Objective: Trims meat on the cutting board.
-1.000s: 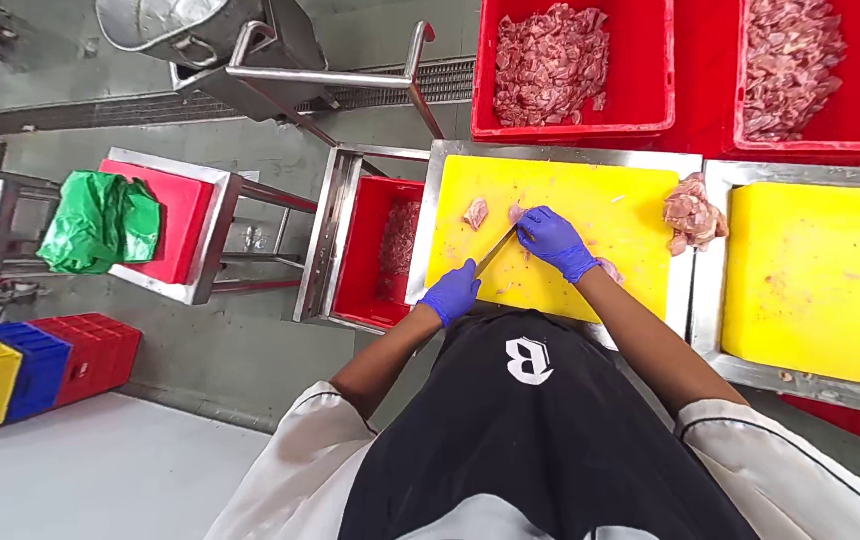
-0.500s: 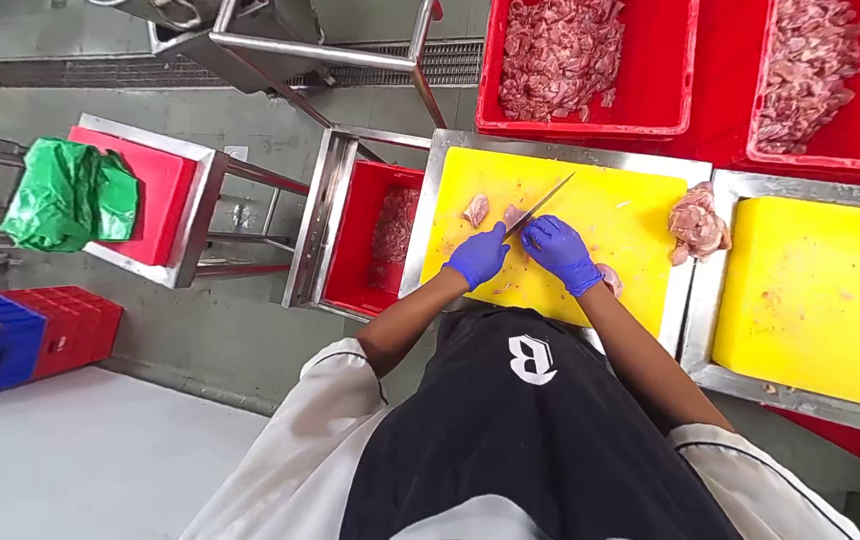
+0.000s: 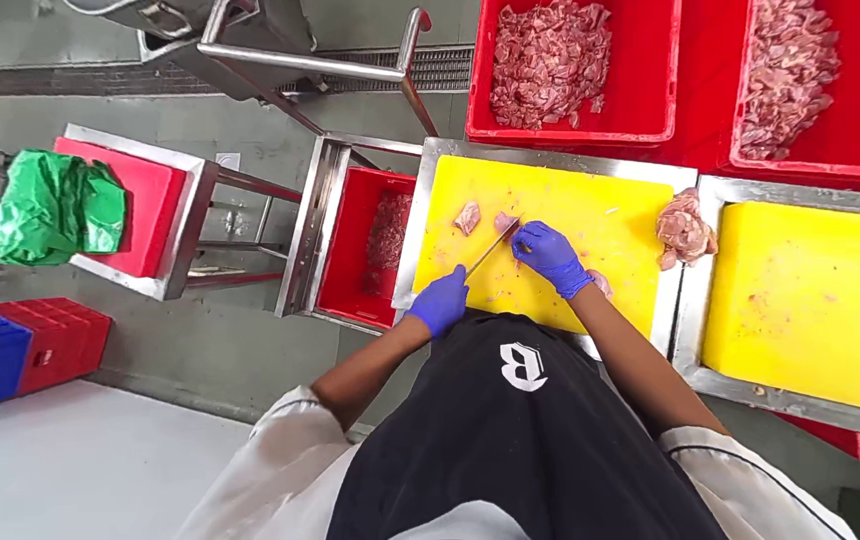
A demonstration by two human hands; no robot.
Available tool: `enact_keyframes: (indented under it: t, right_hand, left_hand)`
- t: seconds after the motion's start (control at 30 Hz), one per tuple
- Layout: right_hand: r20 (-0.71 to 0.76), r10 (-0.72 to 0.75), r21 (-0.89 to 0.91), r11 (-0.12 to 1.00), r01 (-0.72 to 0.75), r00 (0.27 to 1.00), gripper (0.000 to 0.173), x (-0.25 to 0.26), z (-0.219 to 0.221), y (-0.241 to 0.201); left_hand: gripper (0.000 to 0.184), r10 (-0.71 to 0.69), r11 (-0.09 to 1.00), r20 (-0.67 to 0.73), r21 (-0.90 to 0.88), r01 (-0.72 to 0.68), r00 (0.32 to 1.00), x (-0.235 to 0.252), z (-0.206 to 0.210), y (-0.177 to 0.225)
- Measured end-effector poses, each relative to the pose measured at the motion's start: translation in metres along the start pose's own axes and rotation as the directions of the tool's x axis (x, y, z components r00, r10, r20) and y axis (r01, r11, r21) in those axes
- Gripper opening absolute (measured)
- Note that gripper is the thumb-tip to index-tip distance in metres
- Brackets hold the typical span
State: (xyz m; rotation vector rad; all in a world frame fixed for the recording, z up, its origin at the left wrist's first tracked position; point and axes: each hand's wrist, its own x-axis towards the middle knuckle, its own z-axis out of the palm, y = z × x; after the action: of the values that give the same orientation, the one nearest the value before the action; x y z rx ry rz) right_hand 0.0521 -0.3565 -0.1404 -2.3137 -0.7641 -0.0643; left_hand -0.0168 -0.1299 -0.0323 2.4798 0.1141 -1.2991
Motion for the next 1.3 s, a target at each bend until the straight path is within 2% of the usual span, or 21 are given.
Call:
enact_keyframes:
  t: [0.17,0.3,0.37,0.47,0.53,0.57,0.63,0.67,0.7,0.73,0.77,0.8,0.87,0.93,0.97,1.0,1.07,1.1,1.17,1.23,1.3]
  right_hand:
    - [0.097,0.157,0.123,0.978,-0.168,0.983,0.017,-0.019,-0.006,-0.032]
    - [-0.136,0.459,0.171,0.884,-0.436,0.878,0.034,0.001,-0.010,-0.035]
    - [-0.022,0.530,0.079,0.846,-0.527,0.848,0.059,0.031,-0.010,-0.032]
    - [0.295,0.433,-0.344,0.880,-0.328,0.852,0.073,0.044,-0.003,-0.045]
    - [0.384,0.361,-0.423,0.887,-0.186,0.850,0.059,0.014,0.004,-0.058]
    - [0.340,0.340,-0.392,0.899,-0.196,0.877,0.044,-0.009,0.009,-0.059]
    - [0.130,0.338,-0.212,0.928,-0.307,0.932,0.025,-0.051,0.013,-0.058]
    - [0.105,0.432,-0.047,0.902,-0.429,0.896,0.021,-0.058,0.007,-0.062]
    - [0.195,0.535,0.165,0.808,-0.565,0.822,0.018,-0.056,-0.006,-0.066]
    - [0.395,0.544,0.379,0.638,-0.670,0.741,0.015,-0.049,-0.022,-0.069]
    - [0.560,0.442,0.548,0.436,-0.714,0.700,0.012,-0.036,-0.036,-0.072]
    - [0.581,0.367,0.670,0.292,-0.682,0.727,0.014,-0.019,-0.048,-0.073]
    - [0.327,0.489,0.881,0.152,-0.448,0.809,0.027,0.036,-0.069,-0.063]
    - [0.032,0.619,0.933,0.263,-0.245,0.785,0.045,0.096,-0.073,-0.028]
    - [-0.062,0.613,0.876,0.412,-0.252,0.788,0.046,0.114,-0.064,-0.008]
    - [-0.086,0.518,0.738,0.607,-0.295,0.851,0.055,0.122,-0.051,0.003]
    - [0.146,0.199,0.313,0.920,-0.236,0.969,0.061,0.125,-0.020,-0.009]
    - [0.328,0.067,0.149,0.981,-0.122,0.942,0.052,0.124,-0.005,-0.020]
    - [0.511,-0.009,0.084,0.996,-0.039,0.860,0.035,0.108,0.021,-0.035]
    - [0.504,0.129,0.168,0.955,-0.243,0.854,0.031,0.093,0.022,-0.048]
    - [0.430,0.278,0.355,0.822,-0.444,0.859,0.035,0.081,0.011,-0.067]
  left_hand:
    - [0.046,0.203,0.975,-0.062,-0.078,-0.207,0.977,0.066,-0.043,0.055]
    - [0.043,0.217,0.882,-0.215,-0.375,-0.285,0.952,0.051,-0.062,0.024]
    - [0.044,0.133,0.808,-0.307,-0.516,-0.283,0.942,0.033,-0.059,-0.011]
    - [0.045,0.037,0.715,-0.375,-0.637,-0.287,0.926,0.010,-0.044,-0.068]
    - [0.042,-0.004,0.617,-0.388,-0.727,-0.303,0.922,-0.004,-0.025,-0.104]
    - [0.039,-0.019,0.546,-0.392,-0.775,-0.319,0.920,-0.011,-0.014,-0.121]
    - [0.030,-0.037,0.341,-0.380,-0.874,-0.346,0.924,-0.025,0.009,-0.149]
    - [0.027,-0.053,0.235,-0.367,-0.909,-0.345,0.929,-0.029,0.018,-0.159]
    - [0.025,-0.073,0.152,-0.352,-0.929,-0.338,0.933,-0.031,0.028,-0.167]
    - [0.024,-0.098,0.101,-0.337,-0.939,-0.328,0.936,-0.034,0.037,-0.175]
    - [0.023,-0.121,0.080,-0.328,-0.944,-0.321,0.937,-0.038,0.044,-0.183]
    - [0.023,-0.138,0.073,-0.322,-0.946,-0.314,0.937,-0.041,0.048,-0.189]
    - [0.022,-0.152,0.072,-0.322,-0.947,-0.314,0.935,-0.044,0.051,-0.195]
    - [0.022,-0.148,0.100,-0.335,-0.941,-0.323,0.931,-0.046,0.051,-0.197]
    - [0.022,-0.144,0.123,-0.349,-0.935,-0.333,0.926,-0.047,0.051,-0.196]
    - [0.023,-0.142,0.149,-0.374,-0.924,-0.353,0.917,-0.048,0.049,-0.195]
    - [0.024,-0.149,0.204,-0.425,-0.897,-0.392,0.893,-0.049,0.043,-0.193]
    - [0.025,-0.159,0.223,-0.437,-0.889,-0.399,0.885,-0.049,0.042,-0.190]
    - [0.027,-0.169,0.239,-0.433,-0.889,-0.390,0.885,-0.049,0.047,-0.185]
    - [0.029,-0.153,0.259,-0.431,-0.886,-0.385,0.889,-0.049,0.049,-0.179]
    - [0.033,-0.117,0.328,-0.405,-0.878,-0.350,0.907,-0.048,0.050,-0.171]
